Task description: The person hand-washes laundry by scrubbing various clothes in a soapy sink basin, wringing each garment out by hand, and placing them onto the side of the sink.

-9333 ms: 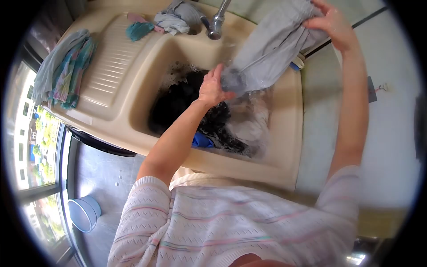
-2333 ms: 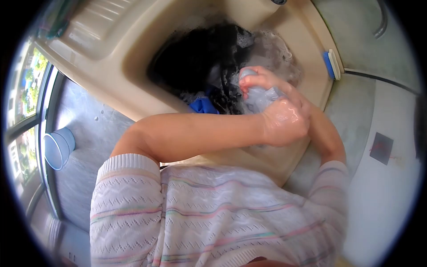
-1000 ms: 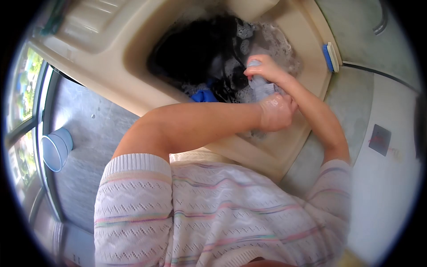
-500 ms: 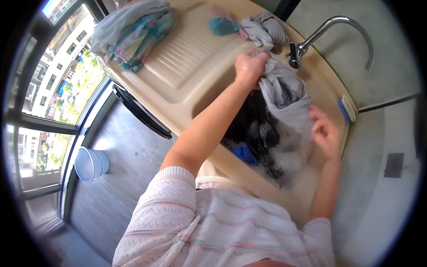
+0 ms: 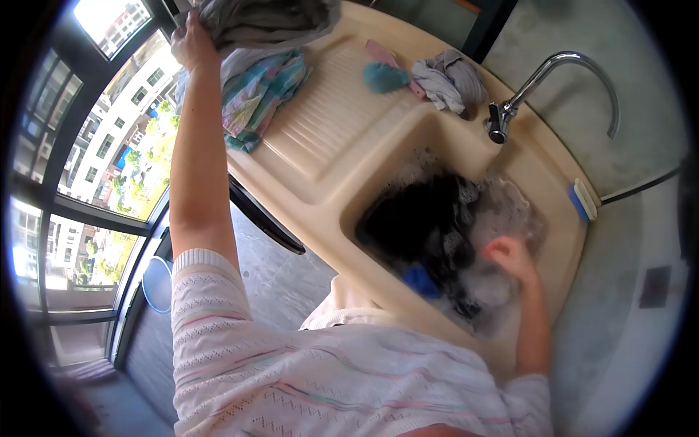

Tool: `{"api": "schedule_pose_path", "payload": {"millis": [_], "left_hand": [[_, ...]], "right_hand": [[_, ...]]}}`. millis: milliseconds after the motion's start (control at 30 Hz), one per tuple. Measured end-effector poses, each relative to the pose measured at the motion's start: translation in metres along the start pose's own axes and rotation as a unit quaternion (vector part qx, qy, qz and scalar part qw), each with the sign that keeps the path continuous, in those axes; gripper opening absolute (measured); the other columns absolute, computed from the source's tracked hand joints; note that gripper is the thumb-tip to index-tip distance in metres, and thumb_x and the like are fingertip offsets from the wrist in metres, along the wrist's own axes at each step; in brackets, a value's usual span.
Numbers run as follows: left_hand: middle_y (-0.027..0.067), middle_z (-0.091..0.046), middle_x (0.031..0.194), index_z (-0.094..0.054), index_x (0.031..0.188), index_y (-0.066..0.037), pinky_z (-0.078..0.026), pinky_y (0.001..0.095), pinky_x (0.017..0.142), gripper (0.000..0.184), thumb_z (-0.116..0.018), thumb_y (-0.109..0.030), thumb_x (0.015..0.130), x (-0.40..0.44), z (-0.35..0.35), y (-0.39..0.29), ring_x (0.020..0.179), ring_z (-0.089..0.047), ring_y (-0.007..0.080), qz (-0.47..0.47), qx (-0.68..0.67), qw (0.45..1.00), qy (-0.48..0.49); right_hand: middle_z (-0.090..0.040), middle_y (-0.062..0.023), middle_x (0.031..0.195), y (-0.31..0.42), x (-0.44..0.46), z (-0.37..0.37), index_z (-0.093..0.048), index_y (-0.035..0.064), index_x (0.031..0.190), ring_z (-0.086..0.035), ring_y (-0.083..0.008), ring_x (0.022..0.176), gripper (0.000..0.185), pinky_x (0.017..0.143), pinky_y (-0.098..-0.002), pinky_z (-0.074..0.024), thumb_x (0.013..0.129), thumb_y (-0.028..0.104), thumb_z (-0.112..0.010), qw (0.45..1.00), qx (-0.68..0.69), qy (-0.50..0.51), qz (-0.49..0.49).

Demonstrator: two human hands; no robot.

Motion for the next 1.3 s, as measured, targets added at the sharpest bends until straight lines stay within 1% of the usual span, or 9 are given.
{"api": "schedule_pose_path", "payload": {"millis": [33,133,333,567,633,733,933,1133,1300], "left_hand": [[0.0211,-0.059,0.102,-0.054,0.111,-0.001,-0.042,0.0386,0.085,0.065,-0.063,-0.05,0.069,0.004,-0.011,0.067,0.099,-0.055,0.034,0.187,-0.195,0.962,-0.042],[0.0233,-0.058,0.105,-0.052,0.114,-0.001,-0.039,0.0406,0.09,0.067,-0.05,-0.053,0.073,-0.038,-0.013,0.112,0.103,-0.054,0.0353,0.158,0.127,0.973,0.114],[0.0191,-0.059,0.107,-0.056,0.112,-0.006,-0.039,0.0387,0.09,0.064,-0.056,-0.051,0.066,-0.029,-0.014,0.11,0.102,-0.054,0.034,0.174,0.144,0.962,0.154],[0.0151,-0.055,0.11,-0.057,0.111,-0.024,-0.038,0.0463,0.089,0.052,-0.062,-0.053,0.068,-0.013,-0.009,0.058,0.103,-0.05,0.0337,-0.101,0.201,0.974,0.024],[0.0133,-0.05,0.12,-0.049,0.123,-0.027,-0.036,0.0468,0.091,0.064,-0.053,-0.062,0.07,-0.011,-0.056,0.096,0.111,-0.045,0.0355,-0.079,0.315,0.916,0.233],[0.0121,-0.049,0.123,-0.047,0.125,-0.028,-0.036,0.0461,0.092,0.064,-0.05,-0.063,0.07,-0.042,-0.062,0.06,0.114,-0.044,0.0339,-0.184,0.409,0.863,0.232],[0.0098,-0.051,0.121,-0.054,0.118,-0.025,-0.037,0.0406,0.092,0.052,-0.055,-0.05,0.072,-0.065,-0.06,-0.028,0.111,-0.047,0.0296,-0.273,0.404,0.867,0.101],[0.0107,-0.053,0.115,-0.06,0.1,-0.011,-0.04,0.037,0.09,0.029,-0.065,-0.018,0.072,-0.301,-0.102,-0.212,0.109,-0.047,0.027,-0.458,0.022,0.813,0.359],[0.0111,-0.057,0.11,-0.059,0.108,-0.009,-0.045,0.036,0.08,0.038,-0.064,-0.027,0.076,-0.506,-0.143,-0.274,0.103,-0.052,0.0246,-0.113,-0.224,0.611,0.751]], "right_hand": [[-0.06,-0.0047,0.076,-0.022,0.002,0.004,-0.058,-0.0032,0.084,-0.057,-0.0104,0.069,0.01,0.065,-0.0227,-0.0468,0.077,-0.001,-0.051,1.0,0.016,-0.003,-0.015],[-0.06,-0.0062,0.078,-0.06,-0.001,0.012,-0.057,-0.003,0.085,-0.058,-0.0118,0.07,0.011,0.065,-0.024,-0.0477,0.077,-0.001,-0.05,0.995,0.067,-0.007,-0.079],[-0.061,-0.0062,0.078,-0.11,0.0,0.033,-0.058,-0.0009,0.085,-0.059,-0.0121,0.069,0.011,0.064,-0.0235,-0.0473,0.078,0.002,-0.049,0.985,0.11,-0.031,-0.13],[-0.062,-0.0017,0.077,-0.144,0.003,0.087,-0.061,0.0043,0.089,-0.057,-0.0095,0.068,0.016,0.06,-0.0245,-0.0463,0.077,0.004,-0.052,0.981,0.026,-0.142,-0.125],[-0.062,-0.0014,0.085,-0.159,0.008,0.119,-0.061,0.0039,0.092,-0.056,-0.0112,0.079,0.017,0.071,-0.0258,-0.0464,0.076,0.005,-0.054,0.978,-0.007,-0.204,-0.052],[-0.059,-0.0126,0.107,-0.194,0.015,0.157,-0.056,0.0031,0.109,-0.057,-0.0234,0.098,0.034,0.086,-0.0324,-0.0435,0.077,0.013,-0.059,0.94,-0.061,-0.325,-0.085],[-0.052,-0.0135,0.118,-0.223,0.046,0.103,-0.045,0.0032,0.123,-0.052,-0.026,0.1,0.046,0.091,-0.0366,-0.0388,0.083,0.024,-0.056,0.821,-0.445,-0.326,-0.15],[-0.057,-0.019,0.107,-0.316,0.066,0.056,-0.055,0.0005,0.111,-0.054,-0.0283,0.099,0.038,0.084,-0.0351,-0.0419,0.081,0.024,-0.055,0.897,0.263,-0.305,-0.182],[-0.062,-0.0085,0.086,-0.16,0.02,0.089,-0.06,-0.0018,0.095,-0.058,-0.015,0.075,0.031,0.067,-0.0288,-0.0464,0.076,0.023,-0.062,0.95,0.149,-0.264,-0.077]]}}
Point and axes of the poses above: each hand's wrist, its own x-axis towards the middle knuckle, its own z-axis out of the back of the hand, y = z × x, the point moved 9 cm from there along x, towards the middle knuckle
